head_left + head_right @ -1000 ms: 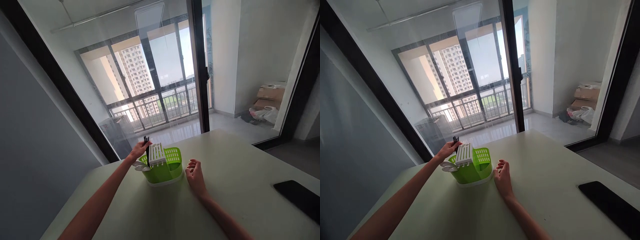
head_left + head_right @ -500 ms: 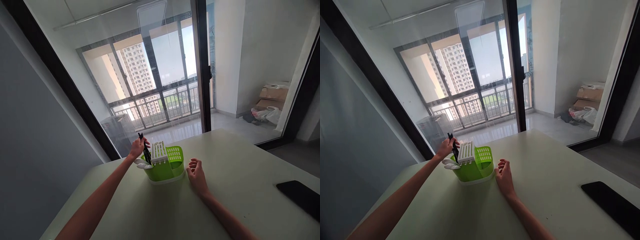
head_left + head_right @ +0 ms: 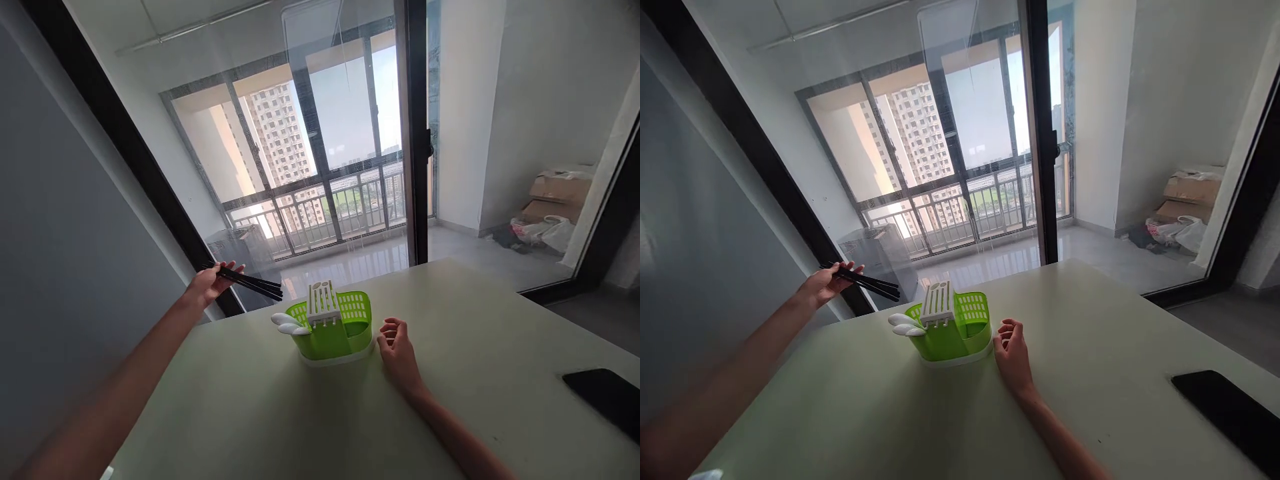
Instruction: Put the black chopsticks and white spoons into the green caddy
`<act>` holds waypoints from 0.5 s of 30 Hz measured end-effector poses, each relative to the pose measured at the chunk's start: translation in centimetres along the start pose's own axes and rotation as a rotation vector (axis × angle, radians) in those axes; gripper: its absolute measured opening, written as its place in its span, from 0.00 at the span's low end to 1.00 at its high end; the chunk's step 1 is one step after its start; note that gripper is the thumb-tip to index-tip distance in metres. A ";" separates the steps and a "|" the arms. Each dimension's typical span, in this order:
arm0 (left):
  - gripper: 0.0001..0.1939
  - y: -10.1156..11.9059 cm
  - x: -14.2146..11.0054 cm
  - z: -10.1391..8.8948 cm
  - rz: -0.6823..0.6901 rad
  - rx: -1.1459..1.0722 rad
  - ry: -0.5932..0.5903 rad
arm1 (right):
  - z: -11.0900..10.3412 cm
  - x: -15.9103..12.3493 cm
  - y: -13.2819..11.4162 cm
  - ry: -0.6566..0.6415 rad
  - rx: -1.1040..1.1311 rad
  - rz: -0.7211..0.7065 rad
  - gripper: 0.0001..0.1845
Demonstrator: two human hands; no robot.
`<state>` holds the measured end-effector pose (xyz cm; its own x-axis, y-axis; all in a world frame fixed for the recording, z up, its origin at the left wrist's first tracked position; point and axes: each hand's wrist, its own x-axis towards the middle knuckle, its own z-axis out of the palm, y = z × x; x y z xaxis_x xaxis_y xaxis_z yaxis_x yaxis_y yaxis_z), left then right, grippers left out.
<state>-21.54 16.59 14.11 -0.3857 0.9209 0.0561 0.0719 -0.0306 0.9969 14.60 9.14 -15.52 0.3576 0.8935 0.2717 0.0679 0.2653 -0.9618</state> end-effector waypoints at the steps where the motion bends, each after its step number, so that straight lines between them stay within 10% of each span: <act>1: 0.17 0.0 0.1 -1.3 -0.048 0.007 -0.001 | 0.0 0.0 0.1 -0.003 -0.002 0.002 0.17; 9: 0.06 -4.9 -2.8 -10.2 -0.488 0.153 -0.129 | -0.1 -0.1 0.6 0.001 -0.023 0.015 0.16; 15: 0.25 -9.5 -6.0 -13.3 -0.705 0.404 -0.415 | -0.4 -0.3 0.7 -0.010 -0.053 0.041 0.16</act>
<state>-32.15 6.22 5.07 -0.1060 0.7430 -0.6609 0.2922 0.6585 0.6935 14.91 8.92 -16.30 0.3519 0.9069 0.2317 0.1022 0.2088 -0.9726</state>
